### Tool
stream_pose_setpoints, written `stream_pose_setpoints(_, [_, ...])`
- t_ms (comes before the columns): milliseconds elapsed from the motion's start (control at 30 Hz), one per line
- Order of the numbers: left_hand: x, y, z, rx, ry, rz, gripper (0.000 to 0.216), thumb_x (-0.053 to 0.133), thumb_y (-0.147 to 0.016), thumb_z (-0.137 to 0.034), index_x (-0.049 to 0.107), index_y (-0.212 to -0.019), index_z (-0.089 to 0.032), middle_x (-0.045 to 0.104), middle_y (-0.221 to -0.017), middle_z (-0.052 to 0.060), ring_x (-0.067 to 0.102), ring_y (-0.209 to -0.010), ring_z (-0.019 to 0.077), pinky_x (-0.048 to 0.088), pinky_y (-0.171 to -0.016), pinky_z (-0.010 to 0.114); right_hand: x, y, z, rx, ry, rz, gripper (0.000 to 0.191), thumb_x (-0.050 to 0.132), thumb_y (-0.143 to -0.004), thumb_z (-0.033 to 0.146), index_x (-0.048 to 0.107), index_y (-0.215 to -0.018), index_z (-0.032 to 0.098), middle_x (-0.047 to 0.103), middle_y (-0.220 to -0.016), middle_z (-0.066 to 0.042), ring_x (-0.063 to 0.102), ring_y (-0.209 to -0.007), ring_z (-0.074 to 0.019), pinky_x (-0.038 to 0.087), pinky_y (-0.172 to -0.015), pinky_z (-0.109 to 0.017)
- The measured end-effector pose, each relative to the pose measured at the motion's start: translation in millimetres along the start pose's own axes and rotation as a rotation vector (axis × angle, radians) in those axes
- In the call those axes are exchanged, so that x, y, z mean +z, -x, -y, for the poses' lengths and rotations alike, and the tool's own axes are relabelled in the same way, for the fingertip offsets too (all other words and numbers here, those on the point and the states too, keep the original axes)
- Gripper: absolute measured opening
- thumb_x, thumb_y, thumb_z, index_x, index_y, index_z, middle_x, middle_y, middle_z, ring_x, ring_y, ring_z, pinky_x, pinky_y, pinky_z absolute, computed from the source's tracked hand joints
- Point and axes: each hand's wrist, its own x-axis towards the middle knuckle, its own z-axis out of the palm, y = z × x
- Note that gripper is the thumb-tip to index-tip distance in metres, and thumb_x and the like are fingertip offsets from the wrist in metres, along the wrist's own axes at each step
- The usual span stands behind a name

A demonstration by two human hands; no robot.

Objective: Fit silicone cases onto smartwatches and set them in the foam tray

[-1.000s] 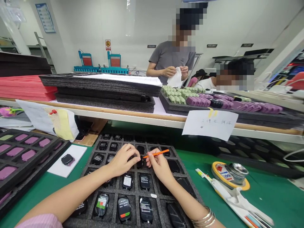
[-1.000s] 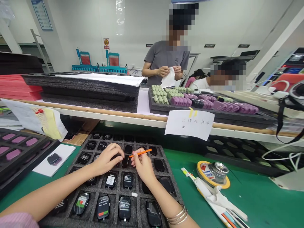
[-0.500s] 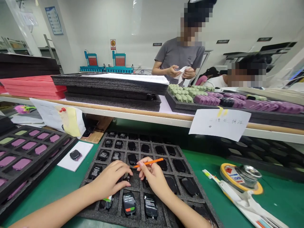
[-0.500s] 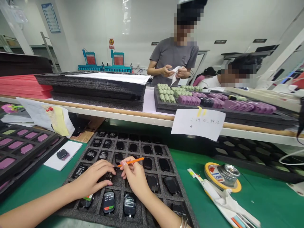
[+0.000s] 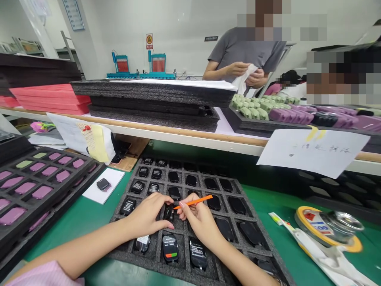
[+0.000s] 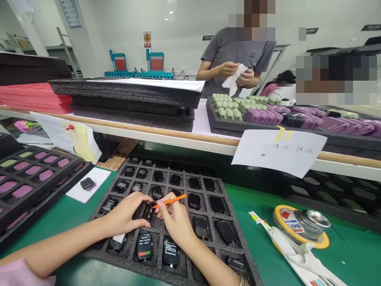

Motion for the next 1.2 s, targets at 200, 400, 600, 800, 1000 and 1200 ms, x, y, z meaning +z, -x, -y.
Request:
stream_pose_setpoints(200, [1.8,-6.8,8.4,-0.001,0.021,0.038,0.060,0.085,-0.070,-0.048,0.061,-0.118,-0.022,0.068,-0.112,0.008,0.061,-0.107,0.0269,0.047,-0.095,0.041,-1.2,1.7,0.0,-0.009,0.026,0.008,0.047,0.061,-0.084,0.069,0.058,-0.082,0.022,0.068,-0.071,-0.004,0.066,-0.061,-0.0174,0.056,-0.061,-0.031])
stream_pose_setpoints(400, [-8.0,-22.0,3.0,-0.011,-0.047,0.124,0.056,0.090,-0.059,-0.049,0.066,-0.099,-0.019,0.070,-0.099,0.007,0.063,-0.099,0.0287,0.049,-0.087,0.040,-6.3,4.2,7.7,-0.014,0.028,-0.005,0.049,0.067,-0.078,0.070,0.061,-0.078,0.021,0.068,-0.068,-0.004,0.066,-0.059,-0.0181,0.056,-0.060,-0.031])
stream_pose_setpoints(600, [-4.5,-37.5,-27.9,0.086,-0.131,0.085,0.042,0.074,-0.081,-0.051,0.066,-0.109,-0.021,0.067,-0.106,0.008,0.059,-0.108,0.0292,0.045,-0.096,0.044,-44.2,5.3,18.1,-0.022,-0.025,-0.187,0.052,0.067,-0.076,0.072,0.058,-0.085,0.022,0.071,-0.071,-0.005,0.065,-0.059,-0.0174,0.056,-0.057,-0.031])
stream_pose_setpoints(800, [33.8,-55.6,-36.3,0.330,-0.172,0.137,0.032,0.074,-0.084,-0.046,0.072,-0.106,-0.024,0.061,-0.129,0.013,0.053,-0.127,0.0320,0.041,-0.109,0.045,-64.2,9.5,4.9,-0.014,-0.052,-0.290,0.057,0.067,-0.072,0.076,0.057,-0.083,0.022,0.067,-0.063,-0.003,0.058,-0.047,-0.0153,0.051,-0.046,-0.029])
stream_pose_setpoints(1000, [35.7,-46.1,-25.9,0.362,-0.181,0.068,0.032,0.068,-0.089,-0.046,0.069,-0.111,-0.023,0.066,-0.120,0.011,0.056,-0.124,0.0301,0.038,-0.113,0.048,-56.1,18.6,-2.1,-0.025,-0.029,-0.262,0.053,0.065,-0.077,0.074,0.055,-0.081,0.022,0.067,-0.064,-0.003,0.062,-0.051,-0.0157,0.053,-0.051,-0.029])
stream_pose_setpoints(1200, [39.7,-33.2,-20.7,0.289,-0.114,-0.009,0.032,0.064,-0.091,-0.046,0.067,-0.111,-0.021,0.068,-0.117,0.011,0.060,-0.116,0.0274,0.047,-0.103,0.043,-48.2,24.5,0.4,-0.038,0.029,-0.175,0.047,0.059,-0.085,0.069,0.055,-0.079,0.023,0.065,-0.062,-0.001,0.064,-0.055,-0.0157,0.055,-0.058,-0.029])
